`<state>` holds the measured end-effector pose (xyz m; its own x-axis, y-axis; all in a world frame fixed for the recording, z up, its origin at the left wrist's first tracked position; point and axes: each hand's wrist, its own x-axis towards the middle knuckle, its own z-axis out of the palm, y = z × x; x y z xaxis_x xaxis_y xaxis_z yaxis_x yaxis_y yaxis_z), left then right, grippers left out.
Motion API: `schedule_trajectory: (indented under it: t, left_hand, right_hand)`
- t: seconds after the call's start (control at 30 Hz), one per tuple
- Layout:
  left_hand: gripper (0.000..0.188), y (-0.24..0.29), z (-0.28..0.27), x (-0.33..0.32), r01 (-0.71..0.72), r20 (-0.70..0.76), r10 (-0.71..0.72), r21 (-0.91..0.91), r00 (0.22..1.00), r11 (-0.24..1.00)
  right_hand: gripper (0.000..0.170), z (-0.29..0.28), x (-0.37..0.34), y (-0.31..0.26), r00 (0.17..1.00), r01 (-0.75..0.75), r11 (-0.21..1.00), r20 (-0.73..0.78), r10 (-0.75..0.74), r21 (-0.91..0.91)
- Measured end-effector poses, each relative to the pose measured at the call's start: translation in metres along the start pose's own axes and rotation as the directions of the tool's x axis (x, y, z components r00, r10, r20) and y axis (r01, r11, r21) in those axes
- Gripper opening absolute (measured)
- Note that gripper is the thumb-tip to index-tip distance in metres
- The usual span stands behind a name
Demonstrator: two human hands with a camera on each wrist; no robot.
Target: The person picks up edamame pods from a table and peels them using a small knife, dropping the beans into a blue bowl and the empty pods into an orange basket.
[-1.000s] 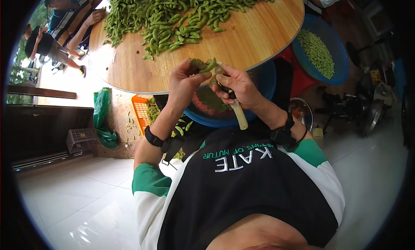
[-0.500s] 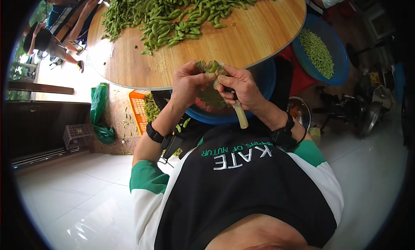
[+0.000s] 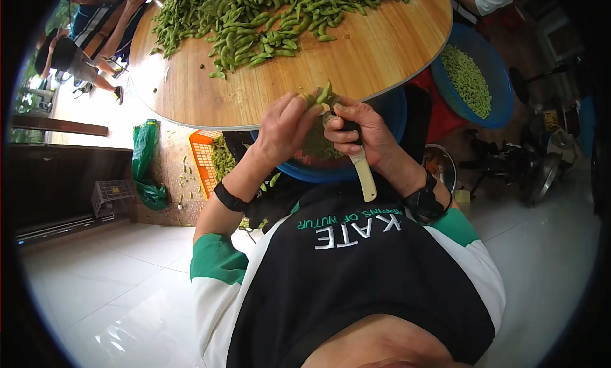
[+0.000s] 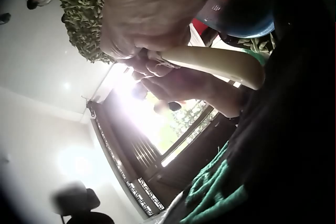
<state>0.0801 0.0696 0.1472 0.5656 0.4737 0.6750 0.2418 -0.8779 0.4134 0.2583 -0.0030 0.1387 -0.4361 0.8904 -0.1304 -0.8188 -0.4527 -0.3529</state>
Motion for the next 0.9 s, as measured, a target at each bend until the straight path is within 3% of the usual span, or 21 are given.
schedule_trajectory:
  t: [0.03,0.07,0.1,0.13,0.17,0.2,0.23,0.27,0.33,0.4,0.43,0.5,0.53,0.6,0.9]
  left_hand:
    - [0.013,0.002,0.000,-0.001,0.003,0.002,-0.003,0.000,1.000,1.000]
    - [0.013,0.003,0.000,-0.002,0.222,0.043,-0.218,-0.204,0.975,0.953]
    - [0.012,0.003,0.000,-0.001,0.422,0.122,-0.408,-0.387,0.905,0.820]
    - [0.012,0.002,0.001,-0.001,0.420,0.120,-0.407,-0.387,0.905,0.821]
    - [0.013,0.002,0.002,-0.003,0.530,0.222,-0.491,-0.501,0.842,0.684]
    - [0.013,0.001,0.003,-0.004,0.624,0.335,-0.547,-0.586,0.767,0.517]
    - [0.013,0.002,0.002,-0.003,0.624,0.336,-0.546,-0.586,0.768,0.517]
    - [0.013,0.003,0.000,-0.002,0.634,0.357,-0.546,-0.601,0.758,0.486]
    - [0.013,0.002,-0.004,-0.003,0.647,0.380,-0.549,-0.615,0.744,0.451]
    - [0.012,-0.007,-0.008,0.000,0.785,0.595,-0.551,-0.586,0.585,0.202]
    - [0.012,-0.007,-0.007,0.000,0.786,0.596,-0.551,-0.585,0.584,0.199]
    - [0.014,-0.008,-0.006,0.002,0.809,0.666,-0.529,-0.584,0.526,0.070]
    - [0.014,-0.010,-0.006,0.001,0.810,0.667,-0.530,-0.583,0.524,0.068]
    - [0.014,-0.013,-0.005,-0.003,0.780,0.718,-0.456,-0.621,0.525,-0.080]
    - [0.013,-0.010,-0.004,-0.006,0.783,0.670,-0.500,-0.622,0.548,0.024]
  right_hand:
    - [0.026,0.000,0.000,0.001,1.000,0.005,0.999,0.015,-0.006,0.042]
    - [0.026,0.000,0.000,0.002,1.000,0.006,0.999,0.017,-0.007,0.042]
    - [0.026,0.001,0.000,0.004,0.999,0.044,0.999,0.013,-0.044,0.019]
    - [0.026,0.001,0.000,0.005,0.997,0.080,0.997,0.008,-0.080,-0.003]
    - [0.026,-0.001,0.000,0.006,0.997,0.079,0.997,0.008,-0.079,-0.003]
    - [0.026,-0.003,-0.001,0.008,0.991,0.132,0.983,-0.003,-0.134,-0.131]
    - [0.026,-0.004,-0.002,0.008,0.982,0.182,0.949,-0.008,-0.191,-0.257]
    - [0.026,-0.003,-0.003,0.007,0.981,0.183,0.949,-0.009,-0.191,-0.257]
    - [0.027,0.000,-0.007,0.007,0.991,0.135,0.930,0.049,-0.126,-0.343]
    - [0.034,-0.001,-0.008,0.006,0.991,0.130,0.915,0.070,-0.112,-0.382]
    - [0.043,-0.001,-0.010,0.006,0.991,0.127,0.899,0.089,-0.098,-0.420]
    - [0.043,0.002,-0.010,0.006,0.993,0.115,0.897,0.082,-0.088,-0.426]
    - [0.044,0.002,-0.010,0.006,0.994,0.104,0.896,0.079,-0.077,-0.432]
    - [0.044,0.000,-0.009,0.004,0.994,0.089,0.897,0.093,-0.054,-0.432]
    - [0.039,0.001,-0.010,0.007,0.997,0.075,0.866,0.052,-0.056,-0.494]
